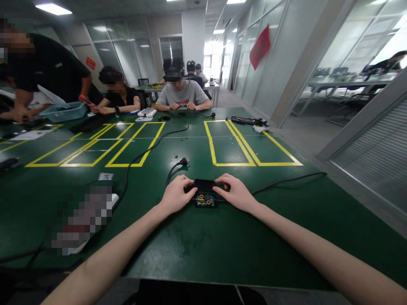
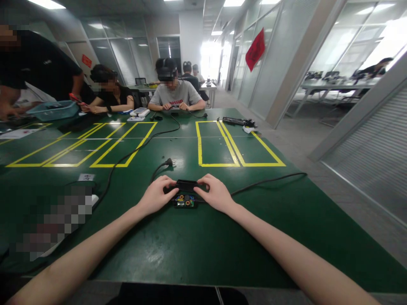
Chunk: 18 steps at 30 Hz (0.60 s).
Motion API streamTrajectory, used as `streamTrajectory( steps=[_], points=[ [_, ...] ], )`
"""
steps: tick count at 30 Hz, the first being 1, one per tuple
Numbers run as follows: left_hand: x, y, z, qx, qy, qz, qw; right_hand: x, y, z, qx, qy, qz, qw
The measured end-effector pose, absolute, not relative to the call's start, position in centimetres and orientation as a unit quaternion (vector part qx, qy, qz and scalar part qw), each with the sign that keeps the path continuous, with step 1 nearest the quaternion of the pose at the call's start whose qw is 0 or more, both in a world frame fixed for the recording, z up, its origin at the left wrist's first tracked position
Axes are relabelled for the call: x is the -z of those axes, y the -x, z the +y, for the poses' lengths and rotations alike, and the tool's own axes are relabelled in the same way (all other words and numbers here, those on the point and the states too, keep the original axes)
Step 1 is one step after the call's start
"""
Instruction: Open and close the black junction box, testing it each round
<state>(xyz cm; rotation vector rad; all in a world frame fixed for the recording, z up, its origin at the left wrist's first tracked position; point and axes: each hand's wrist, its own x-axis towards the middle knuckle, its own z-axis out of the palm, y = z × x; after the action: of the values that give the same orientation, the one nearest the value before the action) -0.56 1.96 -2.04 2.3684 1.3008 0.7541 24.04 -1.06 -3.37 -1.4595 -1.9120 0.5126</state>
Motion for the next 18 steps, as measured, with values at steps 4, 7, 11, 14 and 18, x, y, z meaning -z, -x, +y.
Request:
streamTrajectory(
  steps=[4, 7, 11, 14, 18],
  points=[
    [2.2, 0.6, 2.0, -0.301, -0.791, 0.454, 0.278, 3.2, -23.8, -1.2, -0.301, 0.530, -0.699, 0.374],
    [1.9, 0.8, 2.1, -0.317, -0.767, 0.442, 0.340, 3.1, -23.5, -1.4, -0.371, 0.504, -0.669, 0.402],
    [1.0, 1.2, 2.2, -0.280, -0.778, 0.422, 0.373, 3.1, -23.4, -1.6, -0.422, 0.495, -0.645, 0.401],
    [0.3, 1.5, 2.3, -0.244, -0.787, 0.400, 0.401, 3.0, -23.6, -1.7, -0.427, 0.485, -0.651, 0.399],
    [0.1, 1.8, 2.5, -0.234, -0.771, 0.382, 0.453, 2.9, -23.7, -2.0, -0.424, 0.471, -0.658, 0.408]
  ],
)
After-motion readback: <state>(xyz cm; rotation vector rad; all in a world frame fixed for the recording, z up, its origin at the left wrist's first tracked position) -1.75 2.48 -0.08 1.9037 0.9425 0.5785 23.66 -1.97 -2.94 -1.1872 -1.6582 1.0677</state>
